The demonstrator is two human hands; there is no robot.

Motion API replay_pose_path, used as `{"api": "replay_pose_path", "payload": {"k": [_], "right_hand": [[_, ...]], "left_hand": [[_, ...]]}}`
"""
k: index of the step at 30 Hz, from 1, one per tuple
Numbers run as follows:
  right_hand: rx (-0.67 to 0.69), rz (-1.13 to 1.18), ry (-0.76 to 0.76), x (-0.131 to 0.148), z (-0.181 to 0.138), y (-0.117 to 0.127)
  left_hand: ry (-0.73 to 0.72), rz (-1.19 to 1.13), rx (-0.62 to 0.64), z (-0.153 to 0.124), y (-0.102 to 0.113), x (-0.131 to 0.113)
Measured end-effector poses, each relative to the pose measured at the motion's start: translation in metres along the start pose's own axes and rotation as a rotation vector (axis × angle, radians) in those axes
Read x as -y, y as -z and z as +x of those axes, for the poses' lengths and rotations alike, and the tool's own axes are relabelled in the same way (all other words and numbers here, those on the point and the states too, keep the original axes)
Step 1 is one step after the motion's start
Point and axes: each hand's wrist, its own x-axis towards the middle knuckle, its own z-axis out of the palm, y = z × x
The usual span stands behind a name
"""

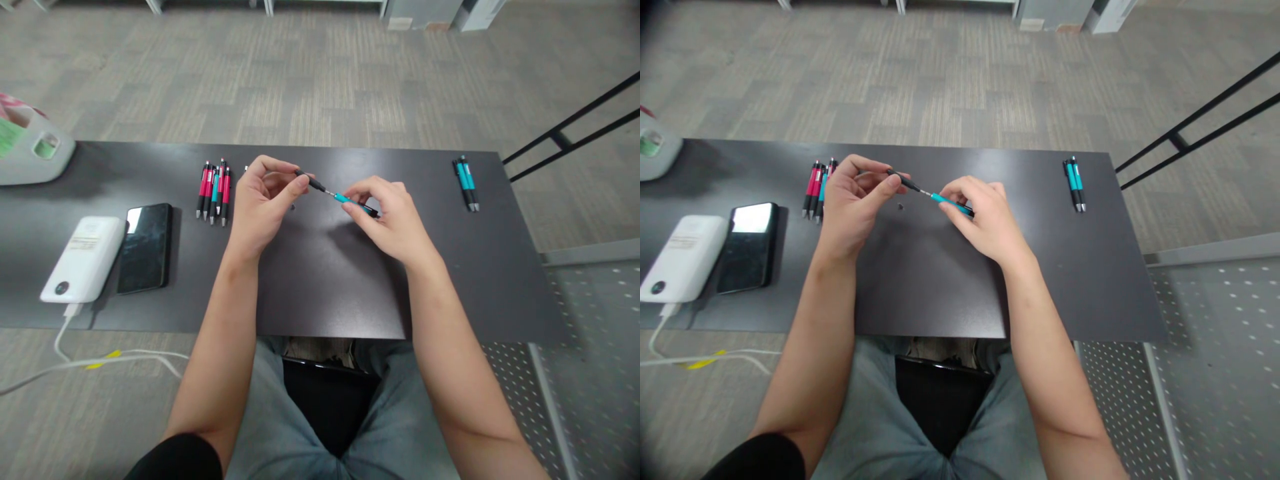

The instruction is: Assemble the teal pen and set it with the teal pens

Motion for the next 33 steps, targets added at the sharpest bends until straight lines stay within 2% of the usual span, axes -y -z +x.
{"api": "replay_pose_path", "payload": {"k": [5, 16, 25, 33], "right_hand": [[-0.055, 0.125, 0.069, -0.006, 0.002, -0.007], [-0.141, 0.168, 0.102, -0.006, 0.005, -0.011], [-0.128, 0.141, 0.096, -0.003, 0.006, -0.012], [-0.098, 0.176, 0.036, -0.004, 0.006, -0.012]], "left_hand": [[0.004, -0.019, 0.038, -0.002, -0.006, -0.007], [0.101, -0.035, 0.06, -0.004, -0.008, -0.019], [0.124, -0.016, 0.014, -0.005, -0.009, -0.022], [0.089, -0.012, 0.031, -0.006, -0.011, -0.026]]}}
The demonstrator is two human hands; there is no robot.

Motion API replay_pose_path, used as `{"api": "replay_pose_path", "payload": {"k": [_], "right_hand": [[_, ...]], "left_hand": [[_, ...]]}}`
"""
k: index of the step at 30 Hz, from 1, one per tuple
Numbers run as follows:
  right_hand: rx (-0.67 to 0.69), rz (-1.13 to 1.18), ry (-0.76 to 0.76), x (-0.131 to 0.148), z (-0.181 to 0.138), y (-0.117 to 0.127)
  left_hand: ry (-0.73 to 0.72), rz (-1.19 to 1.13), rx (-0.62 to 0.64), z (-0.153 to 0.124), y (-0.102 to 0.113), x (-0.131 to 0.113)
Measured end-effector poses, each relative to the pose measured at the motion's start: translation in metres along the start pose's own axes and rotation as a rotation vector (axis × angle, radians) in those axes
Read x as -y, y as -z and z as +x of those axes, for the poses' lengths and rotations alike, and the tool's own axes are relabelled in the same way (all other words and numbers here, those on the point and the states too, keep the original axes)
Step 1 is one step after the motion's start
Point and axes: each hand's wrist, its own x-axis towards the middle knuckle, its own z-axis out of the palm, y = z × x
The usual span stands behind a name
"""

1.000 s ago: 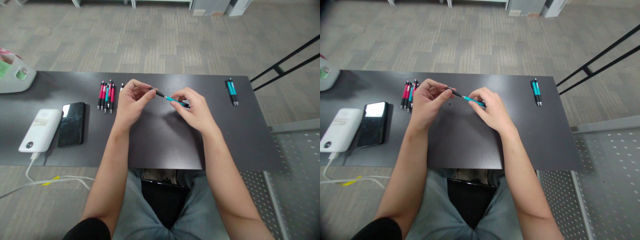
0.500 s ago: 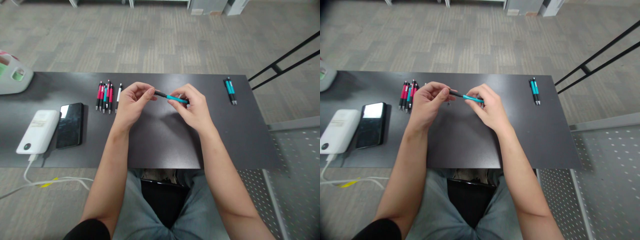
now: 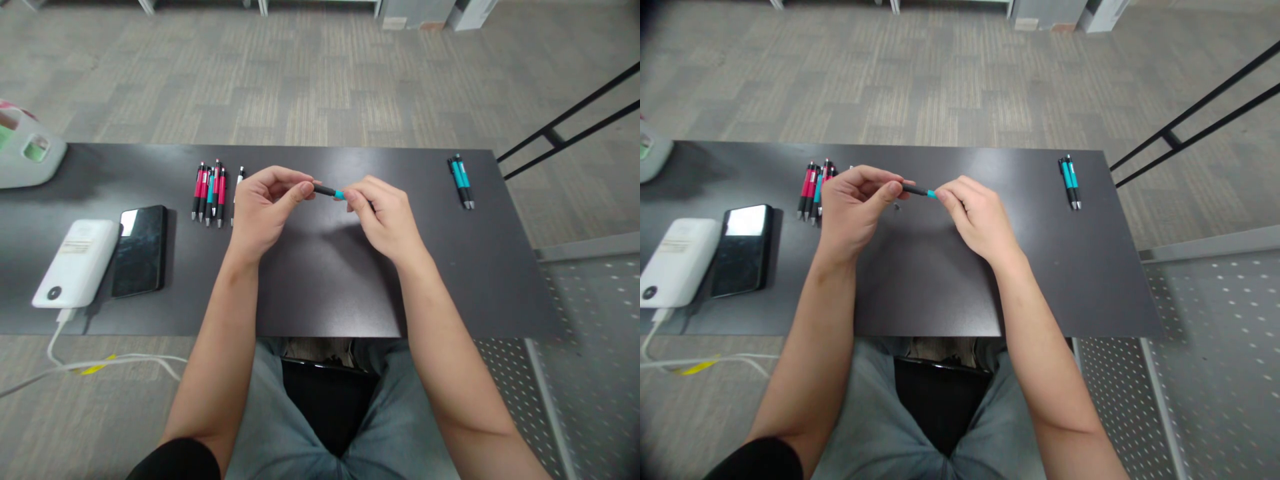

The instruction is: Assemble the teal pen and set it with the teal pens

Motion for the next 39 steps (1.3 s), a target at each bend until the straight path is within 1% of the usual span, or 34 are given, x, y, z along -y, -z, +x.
{"api": "replay_pose_path", "payload": {"k": [4, 7, 9, 12, 16, 18, 22, 27, 30, 34, 37, 39], "right_hand": [[-0.002, 0.023, -0.05, -0.0011, -0.0012, -0.0017], [-0.006, 0.018, -0.042, 0.0022, -0.0004, -0.0009], [0.016, 0.018, -0.04, 0.0056, 0.0006, 0.0006], [0.056, 0.013, -0.066, 0.0083, 0.0007, 0.0019], [0.022, -0.004, -0.093, 0.0063, -0.0012, 0.0019], [0.017, -0.006, -0.083, 0.006, -0.0013, 0.0023], [0.056, -0.025, -0.076, 0.0073, 0.0006, 0.0035], [-0.002, -0.03, -0.029, 0.0025, -0.0006, 0.0002], [-0.005, -0.039, -0.012, 0.0001, -0.0021, -0.0015], [0.008, -0.087, -0.027, 0.0024, -0.0019, 0.0006], [0.026, -0.108, -0.058, 0.0047, -0.0014, 0.0029], [0.018, -0.108, -0.072, 0.0046, -0.0014, 0.003]], "left_hand": [[-0.007, 0.013, -0.011, 0.0004, -0.001, 0.0013], [-0.045, 0.021, 0.001, 0.0016, 0.0007, 0.0047], [-0.055, 0.024, 0.006, 0.0018, 0.0015, 0.0057], [-0.027, 0.049, -0.005, 0.0011, 0.0011, 0.0036], [0.003, 0.064, -0.002, 0.0003, -0.0009, -0.0014], [0.006, 0.055, 0.01, 0.0004, -0.0014, -0.0027], [0.001, 0.037, 0.049, 0.0004, 0.0, -0.0022], [-0.004, 0.07, 0.084, -0.0015, 0.0023, 0.0034], [-0.008, 0.131, 0.11, -0.0036, 0.0017, 0.0048], [-0.026, 0.19, 0.133, -0.0044, 0.0004, 0.0], [-0.035, 0.169, 0.154, -0.0043, -0.0004, -0.0026], [-0.016, 0.147, 0.162, -0.0045, -0.0008, -0.0011]]}}
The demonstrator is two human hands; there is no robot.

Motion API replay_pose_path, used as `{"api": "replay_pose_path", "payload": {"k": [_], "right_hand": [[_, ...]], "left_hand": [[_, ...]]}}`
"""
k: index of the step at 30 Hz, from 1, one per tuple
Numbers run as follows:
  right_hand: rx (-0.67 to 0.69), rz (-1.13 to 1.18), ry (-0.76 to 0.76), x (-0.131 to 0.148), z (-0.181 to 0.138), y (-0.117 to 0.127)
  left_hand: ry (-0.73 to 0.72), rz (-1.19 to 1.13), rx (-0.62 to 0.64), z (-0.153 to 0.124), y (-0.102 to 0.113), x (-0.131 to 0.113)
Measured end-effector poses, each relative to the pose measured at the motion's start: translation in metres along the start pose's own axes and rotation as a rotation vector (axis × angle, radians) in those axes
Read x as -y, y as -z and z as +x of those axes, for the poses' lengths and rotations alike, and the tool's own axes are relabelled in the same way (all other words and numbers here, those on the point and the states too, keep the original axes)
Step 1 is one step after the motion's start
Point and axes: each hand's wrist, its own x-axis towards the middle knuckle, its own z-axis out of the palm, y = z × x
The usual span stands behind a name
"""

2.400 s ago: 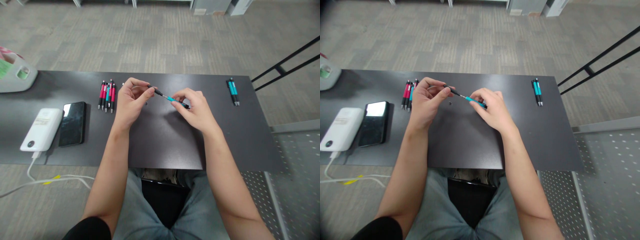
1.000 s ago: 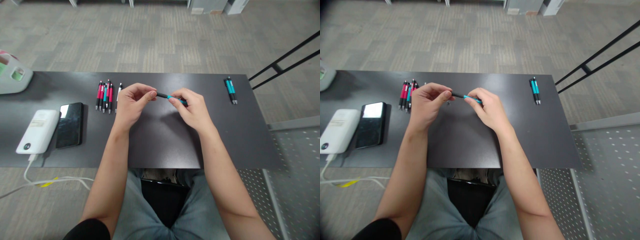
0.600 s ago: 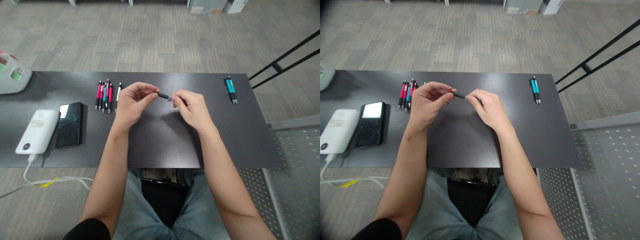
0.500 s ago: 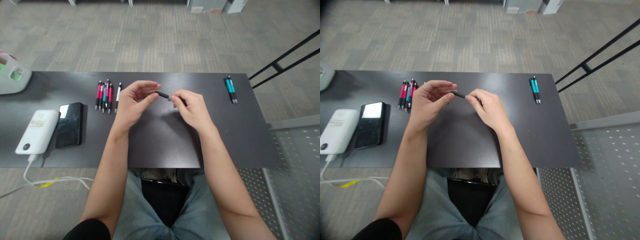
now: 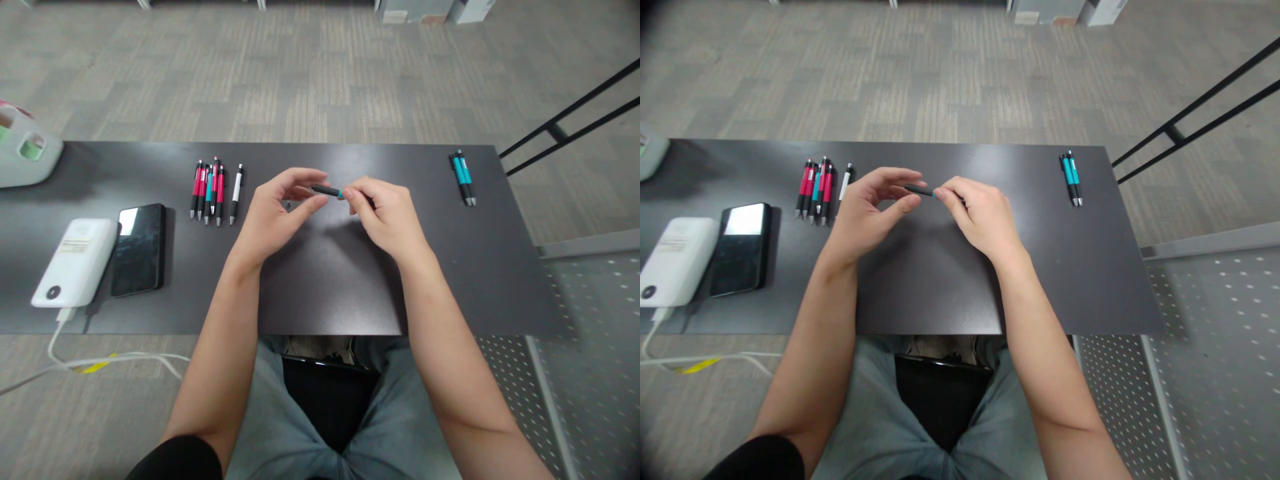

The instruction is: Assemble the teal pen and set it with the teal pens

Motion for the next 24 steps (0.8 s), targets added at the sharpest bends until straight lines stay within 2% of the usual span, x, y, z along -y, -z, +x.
{"api": "replay_pose_path", "payload": {"k": [6, 14, 18, 24], "right_hand": [[-0.026, 0.009, 0.034, -0.0032, -0.0006, -0.0026], [-0.009, -0.036, 0.01, -0.0041, -0.0013, -0.0005], [-0.036, -0.023, 0.051, -0.0057, -0.0011, -0.0024], [-0.004, -0.036, 0.069, -0.0057, -0.0006, -0.0009]], "left_hand": [[0.006, 0.039, -0.013, -0.0005, -0.0008, 0.0089], [-0.014, 0.043, -0.011, -0.0001, 0.0, 0.0054], [0.019, 0.037, -0.051, -0.0002, -0.0017, 0.0081], [-0.03, 0.12, -0.038, 0.0009, -0.0004, 0.0073]]}}
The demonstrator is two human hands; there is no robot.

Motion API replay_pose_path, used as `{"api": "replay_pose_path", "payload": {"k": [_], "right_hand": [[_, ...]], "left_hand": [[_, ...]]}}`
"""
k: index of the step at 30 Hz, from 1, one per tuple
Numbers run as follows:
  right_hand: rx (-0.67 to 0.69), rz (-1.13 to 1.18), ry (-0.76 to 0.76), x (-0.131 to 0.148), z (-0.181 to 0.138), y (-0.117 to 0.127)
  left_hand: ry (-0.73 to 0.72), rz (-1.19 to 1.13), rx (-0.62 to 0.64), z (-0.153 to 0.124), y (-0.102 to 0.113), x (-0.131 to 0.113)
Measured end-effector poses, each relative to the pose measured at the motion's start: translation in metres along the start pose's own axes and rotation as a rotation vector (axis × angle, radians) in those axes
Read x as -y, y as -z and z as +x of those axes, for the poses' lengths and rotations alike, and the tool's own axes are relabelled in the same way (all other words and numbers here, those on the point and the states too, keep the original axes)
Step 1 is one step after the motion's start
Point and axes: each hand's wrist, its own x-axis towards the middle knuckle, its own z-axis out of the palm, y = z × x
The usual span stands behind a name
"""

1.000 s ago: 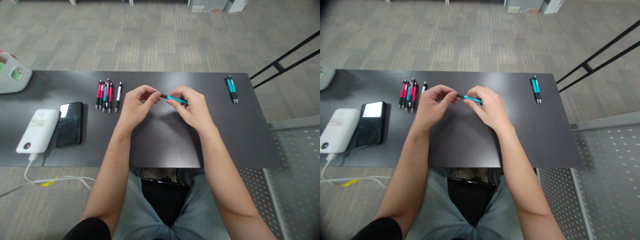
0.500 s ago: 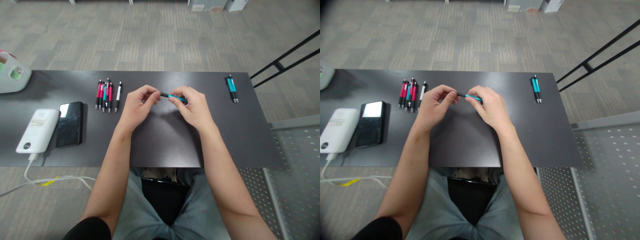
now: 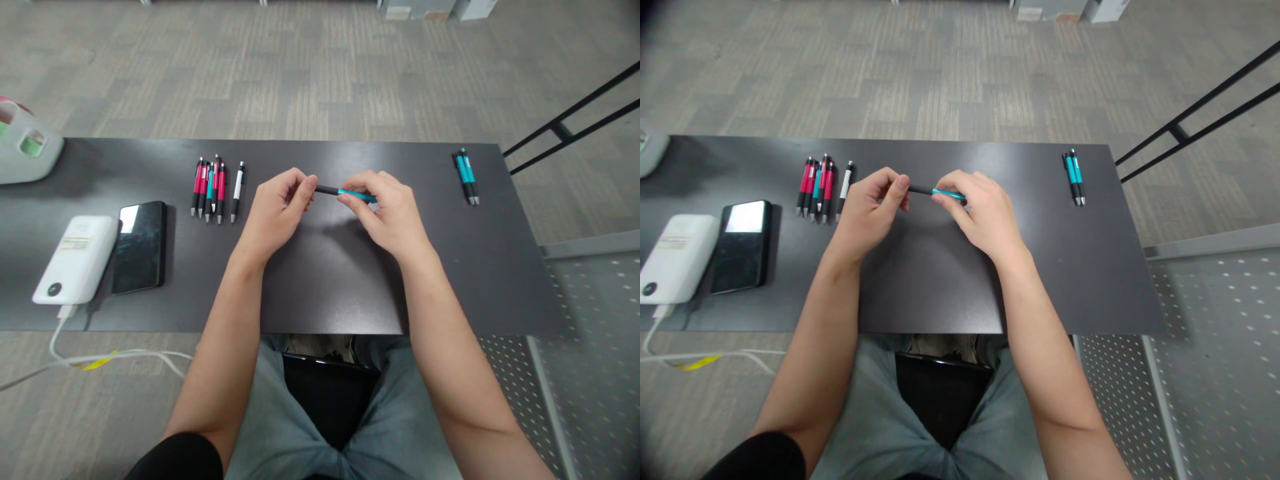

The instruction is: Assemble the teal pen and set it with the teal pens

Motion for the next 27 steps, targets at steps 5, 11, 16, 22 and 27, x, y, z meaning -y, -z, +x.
{"api": "replay_pose_path", "payload": {"k": [5, 11, 16, 22, 27], "right_hand": [[0.009, -0.008, -0.012, 0.0, 0.0, 0.001], [0.025, 0.043, -0.049, 0.0, 0.001, 0.002], [0.055, 0.118, -0.074, 0.002, 0.002, 0.005], [0.026, 0.127, -0.072, -0.002, 0.002, 0.004], [-0.037, 0.042, -0.041, -0.009, -0.001, 0.001]], "left_hand": [[-0.018, -0.009, 0.032, 0.0, -0.001, 0.0], [-0.067, 0.037, 0.029, 0.0, -0.001, -0.002], [-0.087, 0.057, 0.031, -0.001, -0.005, -0.004], [-0.064, 0.224, 0.072, -0.001, 0.019, 0.007], [0.015, 0.435, -0.027, -0.001, 0.051, 0.023]]}}
